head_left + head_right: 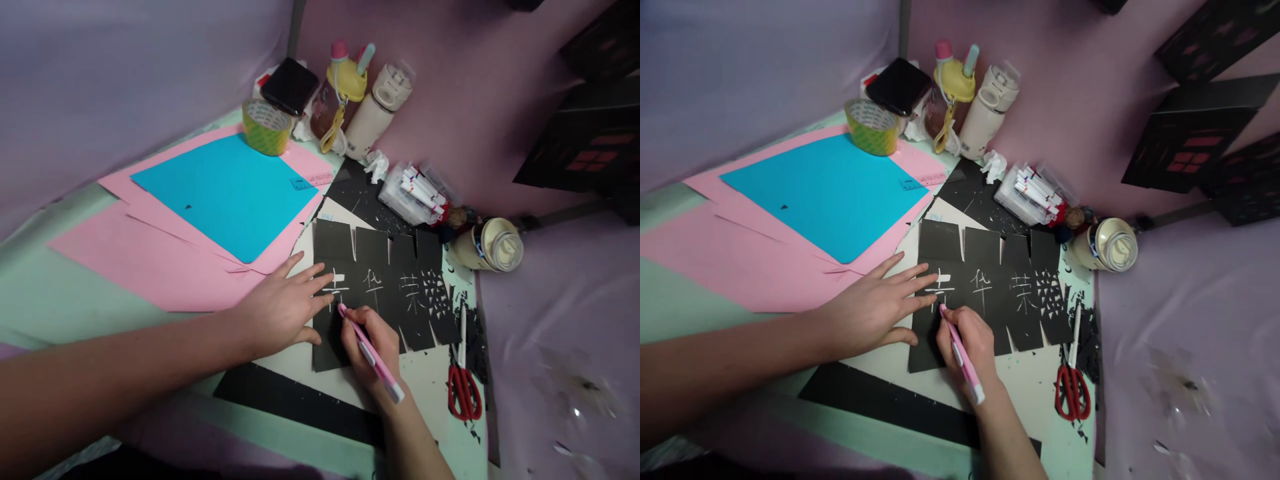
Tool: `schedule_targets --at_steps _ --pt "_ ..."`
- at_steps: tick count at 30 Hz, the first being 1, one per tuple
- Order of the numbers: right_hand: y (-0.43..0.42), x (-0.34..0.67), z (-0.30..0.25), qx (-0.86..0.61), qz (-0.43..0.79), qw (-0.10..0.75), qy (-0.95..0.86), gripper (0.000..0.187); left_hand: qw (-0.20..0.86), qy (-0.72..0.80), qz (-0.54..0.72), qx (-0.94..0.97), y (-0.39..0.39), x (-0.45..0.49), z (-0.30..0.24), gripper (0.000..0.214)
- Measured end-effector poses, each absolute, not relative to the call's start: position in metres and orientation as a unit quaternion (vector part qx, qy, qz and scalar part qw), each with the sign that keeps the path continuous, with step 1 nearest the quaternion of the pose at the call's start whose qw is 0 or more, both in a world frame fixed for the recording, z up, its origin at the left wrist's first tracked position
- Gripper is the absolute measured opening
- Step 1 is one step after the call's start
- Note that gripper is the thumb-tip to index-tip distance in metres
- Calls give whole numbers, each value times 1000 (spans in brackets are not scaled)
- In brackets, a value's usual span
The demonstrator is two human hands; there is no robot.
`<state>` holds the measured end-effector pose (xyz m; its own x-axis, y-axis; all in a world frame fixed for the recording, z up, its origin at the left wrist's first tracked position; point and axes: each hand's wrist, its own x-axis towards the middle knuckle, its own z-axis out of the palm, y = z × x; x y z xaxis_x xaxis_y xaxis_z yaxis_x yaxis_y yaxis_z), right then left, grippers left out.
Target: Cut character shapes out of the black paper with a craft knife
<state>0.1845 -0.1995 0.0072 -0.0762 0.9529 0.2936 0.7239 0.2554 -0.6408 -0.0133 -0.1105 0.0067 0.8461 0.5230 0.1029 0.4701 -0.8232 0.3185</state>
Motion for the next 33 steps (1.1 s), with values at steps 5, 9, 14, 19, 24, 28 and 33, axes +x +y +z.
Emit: schedule_targets --at_steps 5,9,14,19,24,28,33 --pt "-204 170 5 -612 101 342 -706 8 144 265 74 951 -111 -11 9 63" --pt "-204 169 3 -616 103 358 -694 8 146 268 60 950 -110 -11 11 62" --pt "-203 171 3 -617 112 369 -686 10 148 267 73 950 -111 -11 11 60" --pt "-203 171 3 -616 114 369 -686 9 146 266 74 950 -111 -11 10 62" --pt "-204 173 1 -619 123 363 -686 10 149 268 59 950 -111 -11 10 62" --pt "-203 176 6 -625 133 346 -687 12 150 269 57 950 -111 -11 12 62" --pt "-200 170 21 -663 151 280 -678 11 144 269 57 951 -111 -11 13 61"
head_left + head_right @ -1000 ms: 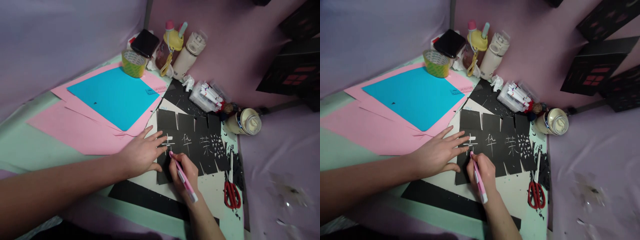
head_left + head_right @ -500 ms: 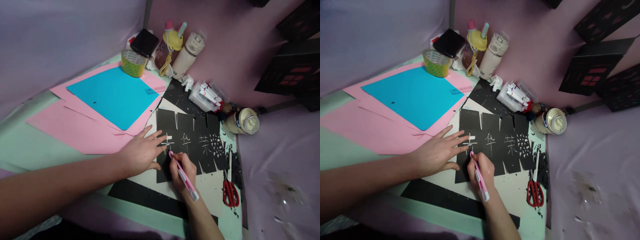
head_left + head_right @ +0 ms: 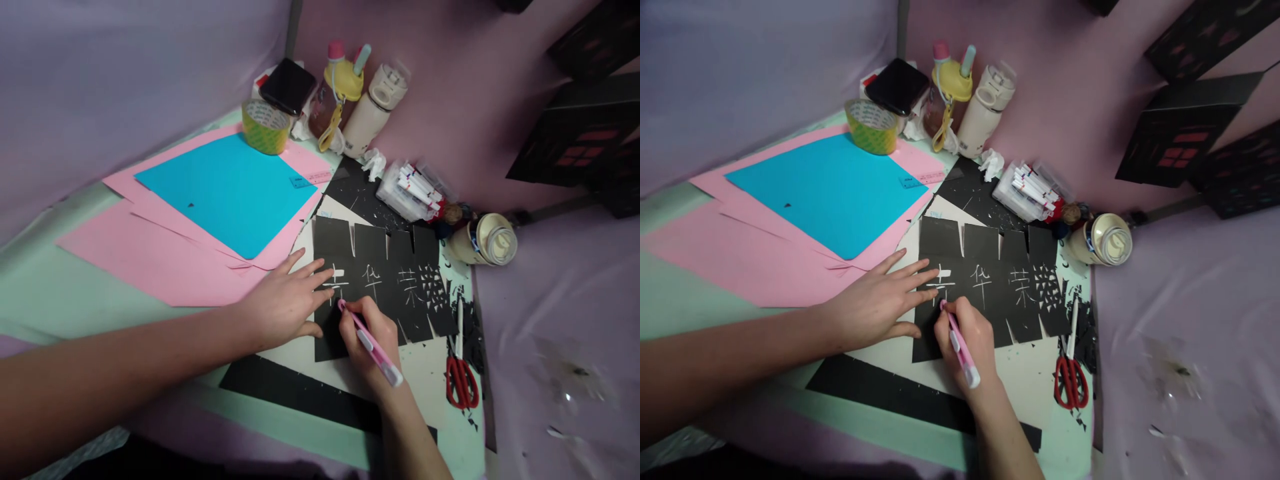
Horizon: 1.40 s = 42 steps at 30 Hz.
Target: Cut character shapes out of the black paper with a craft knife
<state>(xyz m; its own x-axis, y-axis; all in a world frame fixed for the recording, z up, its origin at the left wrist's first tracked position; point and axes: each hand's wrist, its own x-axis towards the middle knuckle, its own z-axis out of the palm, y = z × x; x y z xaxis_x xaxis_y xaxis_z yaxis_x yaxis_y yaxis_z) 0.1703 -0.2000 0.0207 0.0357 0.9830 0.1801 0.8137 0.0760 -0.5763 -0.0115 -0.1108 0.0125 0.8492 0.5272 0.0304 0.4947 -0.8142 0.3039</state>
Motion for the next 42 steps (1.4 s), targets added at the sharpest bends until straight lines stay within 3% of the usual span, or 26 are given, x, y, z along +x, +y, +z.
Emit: schedule_targets --at_steps 10,42 --pt "-212 153 -1 -676 72 363 -637 10 165 269 30 949 -111 -12 18 65" --pt "-217 147 2 -673 46 349 -651 16 165 269 19 949 -111 -12 20 63"
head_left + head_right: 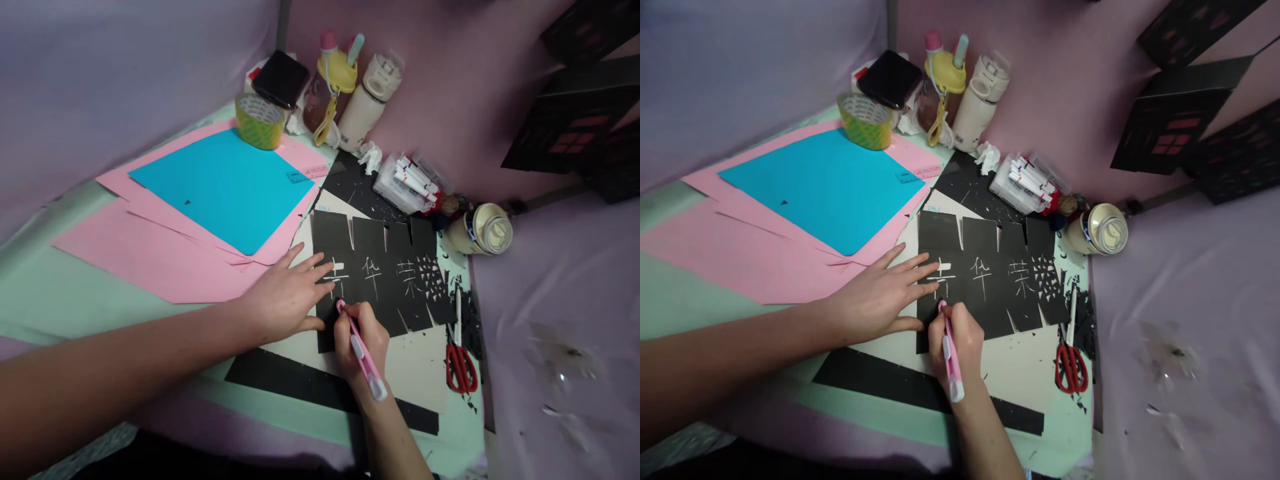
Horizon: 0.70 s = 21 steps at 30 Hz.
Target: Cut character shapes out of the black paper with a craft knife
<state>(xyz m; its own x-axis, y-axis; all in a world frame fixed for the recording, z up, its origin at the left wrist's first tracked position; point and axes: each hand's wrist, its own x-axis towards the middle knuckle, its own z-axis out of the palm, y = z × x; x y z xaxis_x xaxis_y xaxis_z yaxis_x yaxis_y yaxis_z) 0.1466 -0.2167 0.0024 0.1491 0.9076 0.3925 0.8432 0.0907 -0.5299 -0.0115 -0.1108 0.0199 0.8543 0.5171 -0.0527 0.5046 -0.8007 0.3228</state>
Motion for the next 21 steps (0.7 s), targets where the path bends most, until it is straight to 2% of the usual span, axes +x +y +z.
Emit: schedule_targets --at_steps 21 --pt "-226 132 4 -718 87 377 -578 17 167 268 26 949 -111 -10 22 62"
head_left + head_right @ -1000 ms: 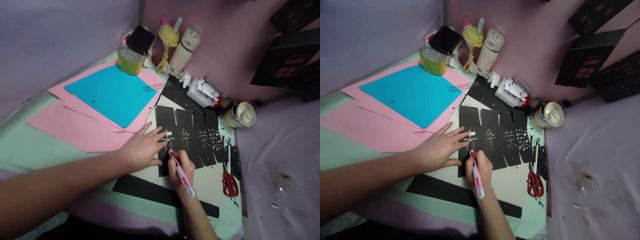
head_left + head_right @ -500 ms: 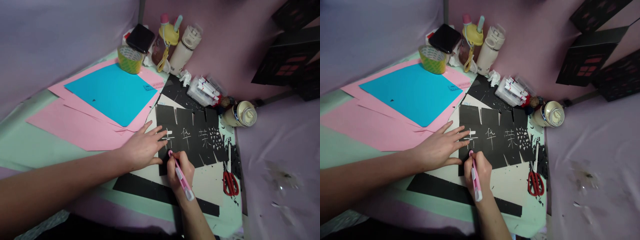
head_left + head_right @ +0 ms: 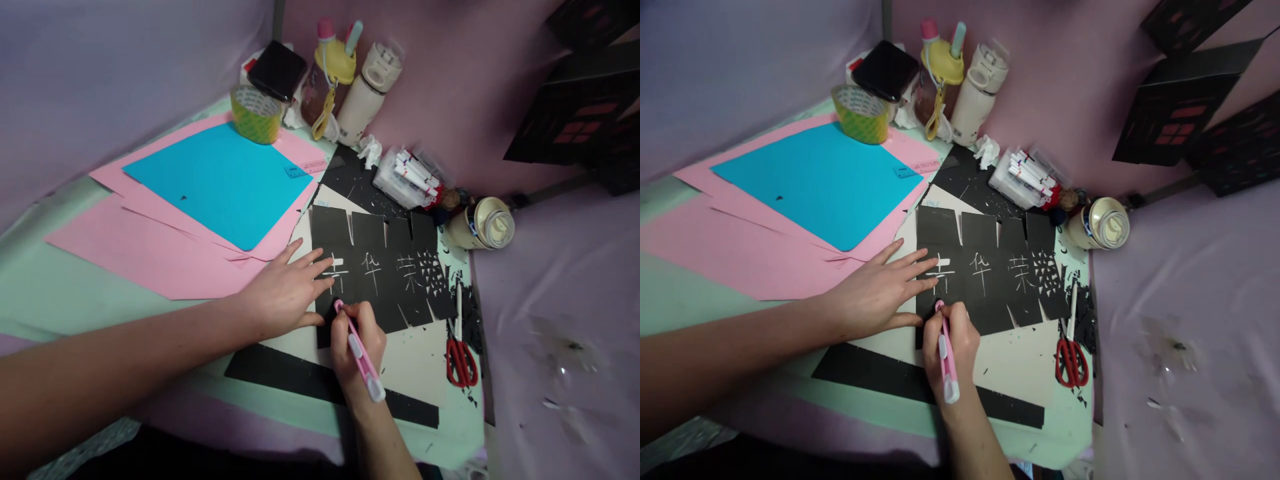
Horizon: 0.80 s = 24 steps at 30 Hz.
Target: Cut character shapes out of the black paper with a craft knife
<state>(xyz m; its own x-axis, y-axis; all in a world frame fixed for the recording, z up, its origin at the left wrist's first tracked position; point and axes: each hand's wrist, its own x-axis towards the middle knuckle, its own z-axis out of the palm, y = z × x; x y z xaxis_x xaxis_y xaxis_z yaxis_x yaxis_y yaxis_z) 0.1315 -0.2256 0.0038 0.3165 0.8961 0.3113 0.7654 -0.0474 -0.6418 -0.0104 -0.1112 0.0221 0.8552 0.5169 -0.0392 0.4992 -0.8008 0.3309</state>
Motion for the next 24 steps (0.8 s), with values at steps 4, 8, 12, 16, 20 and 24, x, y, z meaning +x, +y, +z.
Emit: schedule_targets --at_steps 4,8,12,16,20,24 --pt "-227 127 4 -724 85 380 -568 17 163 263 29 950 -111 -12 22 63" --pt "-228 125 4 -726 82 379 -568 17 168 261 44 950 -111 -13 21 61" --pt "-230 124 3 -730 74 377 -565 17 170 263 36 949 -111 -12 20 62" --pt "-231 123 2 -732 82 383 -558 17 172 263 36 949 -111 -12 20 63" --pt "-233 121 1 -730 100 399 -545 16 172 261 35 949 -111 -12 20 64" --pt "-235 119 0 -728 122 415 -532 16 166 258 50 950 -111 -12 19 63"
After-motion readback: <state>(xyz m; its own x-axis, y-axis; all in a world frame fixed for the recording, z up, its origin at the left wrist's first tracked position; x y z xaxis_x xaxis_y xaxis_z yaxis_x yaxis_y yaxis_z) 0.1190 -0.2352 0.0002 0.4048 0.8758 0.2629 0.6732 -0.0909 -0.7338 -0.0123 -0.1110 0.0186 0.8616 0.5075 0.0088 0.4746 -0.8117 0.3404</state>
